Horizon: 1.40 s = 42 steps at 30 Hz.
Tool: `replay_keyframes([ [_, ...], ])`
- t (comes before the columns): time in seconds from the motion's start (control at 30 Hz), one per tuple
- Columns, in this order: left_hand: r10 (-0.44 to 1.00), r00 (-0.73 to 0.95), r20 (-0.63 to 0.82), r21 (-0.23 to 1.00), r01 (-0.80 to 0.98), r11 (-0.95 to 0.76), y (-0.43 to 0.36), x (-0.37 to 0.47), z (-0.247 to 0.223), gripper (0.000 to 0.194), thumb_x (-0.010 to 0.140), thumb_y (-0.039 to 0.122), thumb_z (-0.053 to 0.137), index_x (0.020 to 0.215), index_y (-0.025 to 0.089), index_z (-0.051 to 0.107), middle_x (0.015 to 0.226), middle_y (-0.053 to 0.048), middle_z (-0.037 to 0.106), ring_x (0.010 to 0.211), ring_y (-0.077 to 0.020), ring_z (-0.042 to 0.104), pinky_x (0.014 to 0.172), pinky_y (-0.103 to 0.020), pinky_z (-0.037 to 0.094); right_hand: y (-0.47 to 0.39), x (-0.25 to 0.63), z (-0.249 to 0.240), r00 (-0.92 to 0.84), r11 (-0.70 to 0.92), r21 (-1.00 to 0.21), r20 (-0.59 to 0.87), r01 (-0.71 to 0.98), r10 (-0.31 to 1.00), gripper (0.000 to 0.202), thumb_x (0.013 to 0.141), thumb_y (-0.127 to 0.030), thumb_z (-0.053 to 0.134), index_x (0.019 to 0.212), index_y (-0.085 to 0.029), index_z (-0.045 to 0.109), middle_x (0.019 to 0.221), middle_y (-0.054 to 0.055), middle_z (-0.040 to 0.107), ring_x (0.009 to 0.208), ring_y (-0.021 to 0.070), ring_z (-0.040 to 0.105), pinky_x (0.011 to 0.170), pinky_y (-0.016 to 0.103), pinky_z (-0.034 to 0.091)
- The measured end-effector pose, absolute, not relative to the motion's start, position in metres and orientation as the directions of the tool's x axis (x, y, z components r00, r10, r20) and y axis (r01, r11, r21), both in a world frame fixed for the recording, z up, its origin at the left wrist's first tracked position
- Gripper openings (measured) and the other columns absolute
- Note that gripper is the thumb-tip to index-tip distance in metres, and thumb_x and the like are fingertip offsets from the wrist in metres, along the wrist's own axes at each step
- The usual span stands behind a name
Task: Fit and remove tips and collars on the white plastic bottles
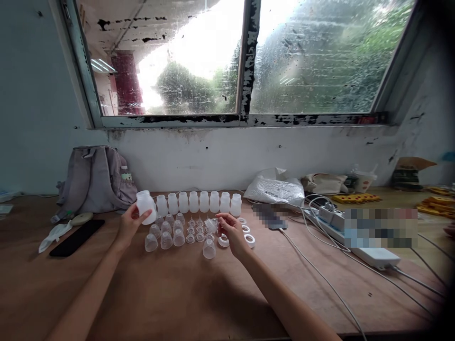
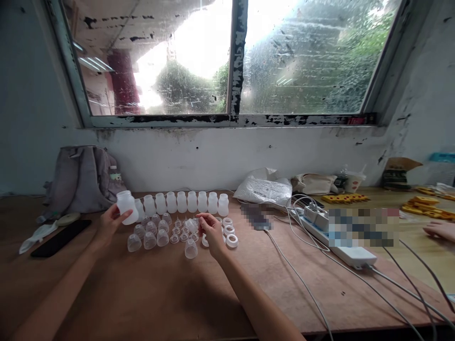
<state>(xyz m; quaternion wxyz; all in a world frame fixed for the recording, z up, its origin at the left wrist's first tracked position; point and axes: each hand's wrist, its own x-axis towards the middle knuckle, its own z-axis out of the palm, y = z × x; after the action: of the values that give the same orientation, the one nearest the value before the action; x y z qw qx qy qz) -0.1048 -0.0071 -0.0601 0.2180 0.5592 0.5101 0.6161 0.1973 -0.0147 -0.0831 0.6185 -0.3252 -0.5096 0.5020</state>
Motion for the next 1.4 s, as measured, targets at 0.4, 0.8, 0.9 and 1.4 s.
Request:
replay_keyframes([
  [0.4, 0.769, -0.442, 0.462, 0.780, 0.615, -0.115, 0.042, -0.169, -0.134, 0.057, 0.055, 0.031, 0.062, 0.104, 0.013, 0.042, 0.098, -0.013, 0.057, 0.088, -0.0274, 0.057, 0.074, -0.040, 0.047, -0.012, 0.197, -0.088, -0.009, 0.294, -0.934, 0.302, -0.204, 0.953, 0.026, 0.067, -0.040, 0.057, 0.079, -0.016, 0.057, 0.049, -0.005, 0.043, 0.041, 0.0067, 0.038, 0.038, 0.020, 0.029],
  [0.8, 0.679, -0.453, 0.577, 0.690, 0.715, -0.110, 0.014, -0.154, -0.121, 0.056, 0.063, 0.042, 0.054, 0.110, 0.015, 0.039, 0.108, -0.012, 0.048, 0.091, -0.0237, 0.053, 0.077, -0.036, 0.044, -0.013, 0.198, -0.091, 0.000, 0.360, -0.930, 0.361, -0.077, 0.933, 0.026, 0.071, -0.040, 0.052, 0.081, -0.017, 0.056, 0.052, -0.005, 0.043, 0.041, 0.0073, 0.038, 0.037, 0.020, 0.029],
  [0.9, 0.779, -0.325, 0.536, 0.657, 0.740, -0.144, -0.009, -0.141, -0.119, 0.037, 0.068, 0.045, 0.049, 0.094, 0.018, 0.048, 0.084, -0.004, 0.056, 0.066, -0.0168, 0.056, 0.063, -0.029, 0.046, -0.017, 0.197, -0.088, 0.075, 0.461, -0.878, 0.473, 0.129, 0.878, 0.024, 0.074, -0.039, 0.049, 0.080, -0.017, 0.057, 0.063, 0.000, 0.052, 0.049, 0.0097, 0.044, 0.043, 0.022, 0.033],
  [1.4, 0.768, 0.205, 0.606, 0.327, 0.816, -0.476, -0.052, -0.007, -0.096, 0.023, 0.078, 0.037, 0.043, 0.092, 0.021, 0.051, 0.085, -0.003, 0.055, 0.077, -0.0166, 0.054, 0.067, -0.029, 0.044, -0.014, 0.194, -0.101, -0.014, 0.495, -0.573, 0.645, 0.653, 0.764, 0.013, 0.076, -0.021, 0.043, 0.072, -0.017, 0.055, 0.075, 0.003, 0.053, 0.063, 0.0126, 0.050, 0.057, 0.023, 0.036],
])
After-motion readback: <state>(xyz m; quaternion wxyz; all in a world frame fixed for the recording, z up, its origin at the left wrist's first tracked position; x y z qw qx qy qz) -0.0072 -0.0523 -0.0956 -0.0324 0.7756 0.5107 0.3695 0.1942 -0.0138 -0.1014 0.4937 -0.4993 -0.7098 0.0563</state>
